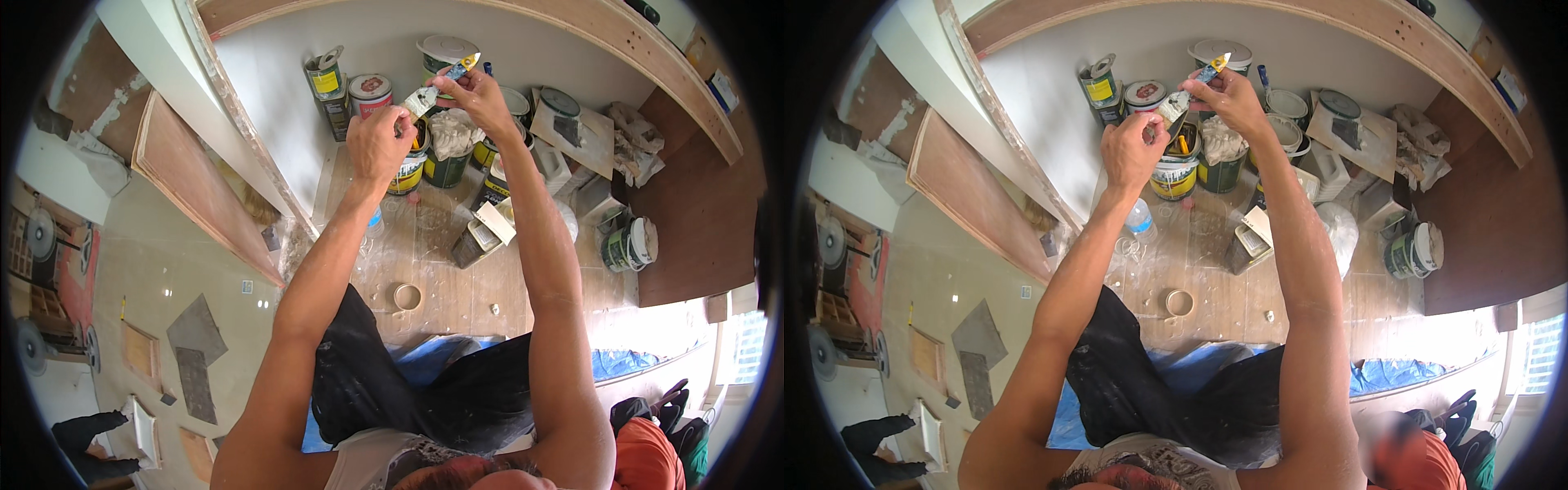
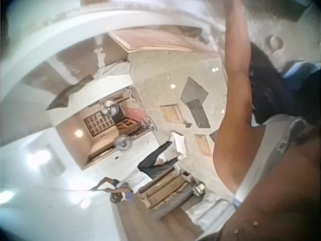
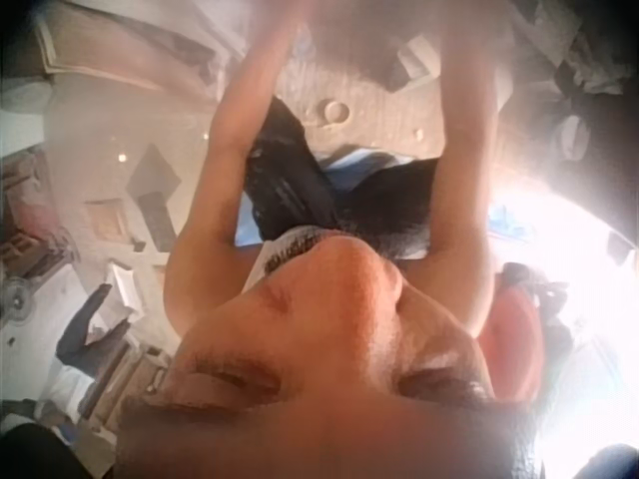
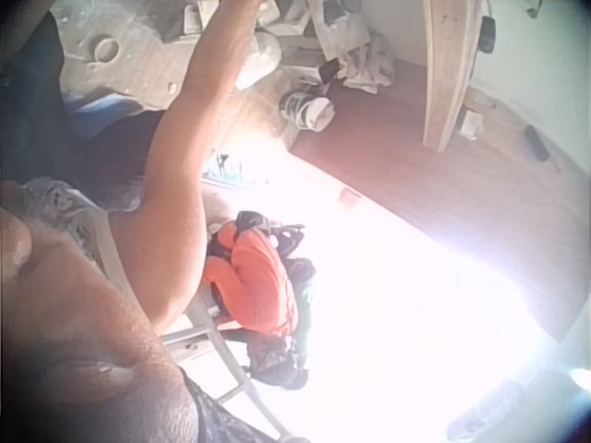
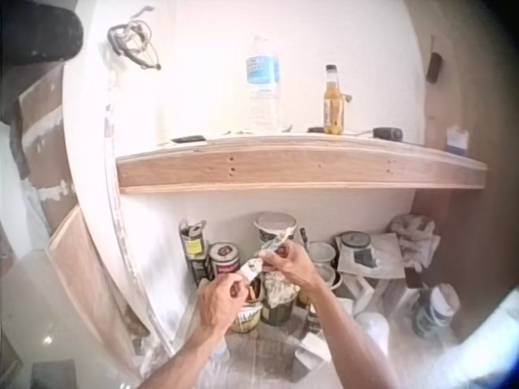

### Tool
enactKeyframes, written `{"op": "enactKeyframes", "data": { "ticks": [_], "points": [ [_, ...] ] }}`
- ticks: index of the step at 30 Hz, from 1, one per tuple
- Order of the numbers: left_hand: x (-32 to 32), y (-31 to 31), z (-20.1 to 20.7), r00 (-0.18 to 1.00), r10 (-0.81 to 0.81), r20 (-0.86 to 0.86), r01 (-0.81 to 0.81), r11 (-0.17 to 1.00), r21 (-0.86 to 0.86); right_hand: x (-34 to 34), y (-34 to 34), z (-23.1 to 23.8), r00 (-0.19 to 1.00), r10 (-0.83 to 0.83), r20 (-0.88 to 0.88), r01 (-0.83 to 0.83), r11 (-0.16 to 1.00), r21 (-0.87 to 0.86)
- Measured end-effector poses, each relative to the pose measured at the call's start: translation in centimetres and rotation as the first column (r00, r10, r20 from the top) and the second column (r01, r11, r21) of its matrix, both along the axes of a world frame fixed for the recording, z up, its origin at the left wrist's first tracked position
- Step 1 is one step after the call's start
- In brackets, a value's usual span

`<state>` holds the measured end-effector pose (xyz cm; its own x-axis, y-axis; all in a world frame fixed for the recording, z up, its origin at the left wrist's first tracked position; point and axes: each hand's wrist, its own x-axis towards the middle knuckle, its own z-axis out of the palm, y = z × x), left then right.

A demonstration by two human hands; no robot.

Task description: The person cleans a paintbrush by scraping it against a paint can and wiping it with a cloth. They then place the brush on a surface and later climb a ladder.

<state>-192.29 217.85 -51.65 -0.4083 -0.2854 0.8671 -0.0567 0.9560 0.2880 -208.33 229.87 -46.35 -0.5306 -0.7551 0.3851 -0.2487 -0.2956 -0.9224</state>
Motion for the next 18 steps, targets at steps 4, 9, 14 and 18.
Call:
{"op": "enactKeyframes", "data": {
  "ticks": [4,9,14,18],
  "points": [
    [-0.2,0.0,-0.3,1.0,0.023,0.017,-0.024,1.0,0.016,-0.3,-0.6,-0.5,1.0,-0.019,-0.013,0.019,1.0,0.003],
    [-0.4,-0.3,-0.7,0.999,0.044,0.015,-0.044,0.999,-0.004,-0.2,-0.9,-0.6,0.999,-0.029,-0.028,0.029,0.999,0.016],
    [-0.7,-0.4,-1.2,0.999,-0.026,0.048,0.017,0.981,0.193,-0.6,-1.2,-1.1,0.999,-0.034,-0.019,0.034,0.999,0.01],
    [-0.6,-0.3,-1.1,0.997,-0.064,0.045,0.053,0.976,0.212,-0.7,-0.9,-0.8,0.998,-0.056,-0.026,0.056,0.998,0.016]
  ]
}}
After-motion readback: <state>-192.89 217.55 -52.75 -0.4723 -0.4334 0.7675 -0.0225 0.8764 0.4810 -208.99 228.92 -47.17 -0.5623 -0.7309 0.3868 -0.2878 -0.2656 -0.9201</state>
